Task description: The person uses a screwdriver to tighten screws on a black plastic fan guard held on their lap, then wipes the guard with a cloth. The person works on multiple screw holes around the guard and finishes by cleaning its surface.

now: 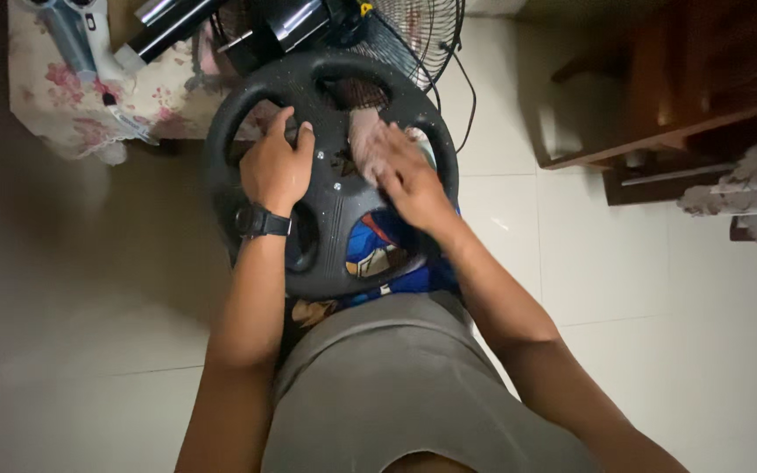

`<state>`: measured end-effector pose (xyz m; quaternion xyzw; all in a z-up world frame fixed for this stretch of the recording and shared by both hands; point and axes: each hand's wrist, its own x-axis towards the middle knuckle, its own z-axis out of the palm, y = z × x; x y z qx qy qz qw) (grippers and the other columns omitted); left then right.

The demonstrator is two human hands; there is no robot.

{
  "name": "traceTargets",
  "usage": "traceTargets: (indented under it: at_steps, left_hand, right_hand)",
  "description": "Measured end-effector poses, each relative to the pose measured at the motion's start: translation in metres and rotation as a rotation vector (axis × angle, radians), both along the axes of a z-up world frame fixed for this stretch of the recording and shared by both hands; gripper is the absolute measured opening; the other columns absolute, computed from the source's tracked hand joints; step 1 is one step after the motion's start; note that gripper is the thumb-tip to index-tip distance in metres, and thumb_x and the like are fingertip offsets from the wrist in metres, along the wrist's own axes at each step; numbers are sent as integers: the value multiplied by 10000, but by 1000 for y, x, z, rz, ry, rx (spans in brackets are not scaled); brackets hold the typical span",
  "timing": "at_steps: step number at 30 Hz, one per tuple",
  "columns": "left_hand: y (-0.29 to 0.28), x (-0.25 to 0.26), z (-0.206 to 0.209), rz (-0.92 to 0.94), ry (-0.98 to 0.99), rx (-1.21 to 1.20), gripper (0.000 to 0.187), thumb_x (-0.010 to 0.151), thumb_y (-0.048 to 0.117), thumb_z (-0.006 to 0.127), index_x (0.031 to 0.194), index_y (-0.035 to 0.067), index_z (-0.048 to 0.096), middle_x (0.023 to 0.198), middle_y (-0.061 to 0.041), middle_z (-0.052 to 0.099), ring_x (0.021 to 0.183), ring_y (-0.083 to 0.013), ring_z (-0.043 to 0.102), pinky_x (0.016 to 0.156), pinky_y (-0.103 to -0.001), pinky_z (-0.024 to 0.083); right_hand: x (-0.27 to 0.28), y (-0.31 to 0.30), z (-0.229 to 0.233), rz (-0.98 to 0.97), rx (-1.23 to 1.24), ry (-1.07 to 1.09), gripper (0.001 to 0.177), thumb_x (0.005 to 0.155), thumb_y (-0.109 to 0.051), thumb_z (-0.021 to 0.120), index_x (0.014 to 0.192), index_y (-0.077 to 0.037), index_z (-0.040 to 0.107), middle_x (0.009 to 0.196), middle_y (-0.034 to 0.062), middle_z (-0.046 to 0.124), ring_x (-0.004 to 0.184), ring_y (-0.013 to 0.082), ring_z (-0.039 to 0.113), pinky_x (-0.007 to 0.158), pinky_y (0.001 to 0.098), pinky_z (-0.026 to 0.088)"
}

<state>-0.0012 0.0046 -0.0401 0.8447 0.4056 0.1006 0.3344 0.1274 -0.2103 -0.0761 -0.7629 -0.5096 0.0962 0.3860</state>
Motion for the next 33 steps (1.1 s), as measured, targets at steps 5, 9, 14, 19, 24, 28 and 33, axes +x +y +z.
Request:
traceTargets:
  at_steps: [5,9,14,19,24,28,33]
  left_hand:
    - [1,0,2,-26,-54,22,490,979,464,548,1386,199,617,1188,-194,716,1054,-424,676,914,-493,508]
    - [3,-3,-3,-61,-115,89,488,993,454,556,1375,155,611,1242,-201,694,1035,-433,677,881,-502,506]
    - [-2,-1,-10,-62,-55,89,484,1004,459,544,1388,172,612,1181,-197,723,1027,-431,686,890,-506,518]
    - [2,-1,-6,-53,-55,72,495,993,457,547,1387,164,606,1168,-216,715,1012,-434,682,876,-507,516]
    - [-1,-1,-2,-40,-59,60,497,989,474,553,1383,178,616,1183,-213,715,1057,-427,675,910,-499,509]
    - [3,1,-1,-27,-32,21,493,985,483,549,1380,196,620,1193,-200,711,1065,-419,672,918,-487,507]
    - [4,0,-6,-32,-56,36,504,984,480,552,1384,179,611,1209,-184,703,1054,-408,676,898,-492,499]
  right_hand:
    - [-36,-42,18,15,-93,-96,546,923,-80,674,1461,-77,585,1576,217,456,1508,380,382,1259,520,273]
    - [-50,-90,22,-57,-236,-220,577,870,-89,706,1434,-101,587,1543,186,506,1520,350,377,1240,555,252]
    - [-55,-99,11,-95,-290,-234,581,887,-157,714,1439,-87,551,1529,202,484,1507,380,346,1210,581,218]
    - [-51,-39,17,-26,-164,-242,557,987,-159,646,1519,-84,501,1600,191,433,1548,379,320,1259,563,215]
    - [-45,-12,25,7,-108,-232,531,1033,-153,616,1545,-100,485,1649,176,410,1565,375,315,1269,546,216]
    - [-47,-36,20,-26,-139,-229,610,943,-101,668,1529,-83,500,1621,172,424,1540,360,339,1262,554,205]
    - [-56,-97,14,-141,-247,-223,607,876,-30,689,1463,-105,556,1571,155,491,1538,343,363,1265,533,228]
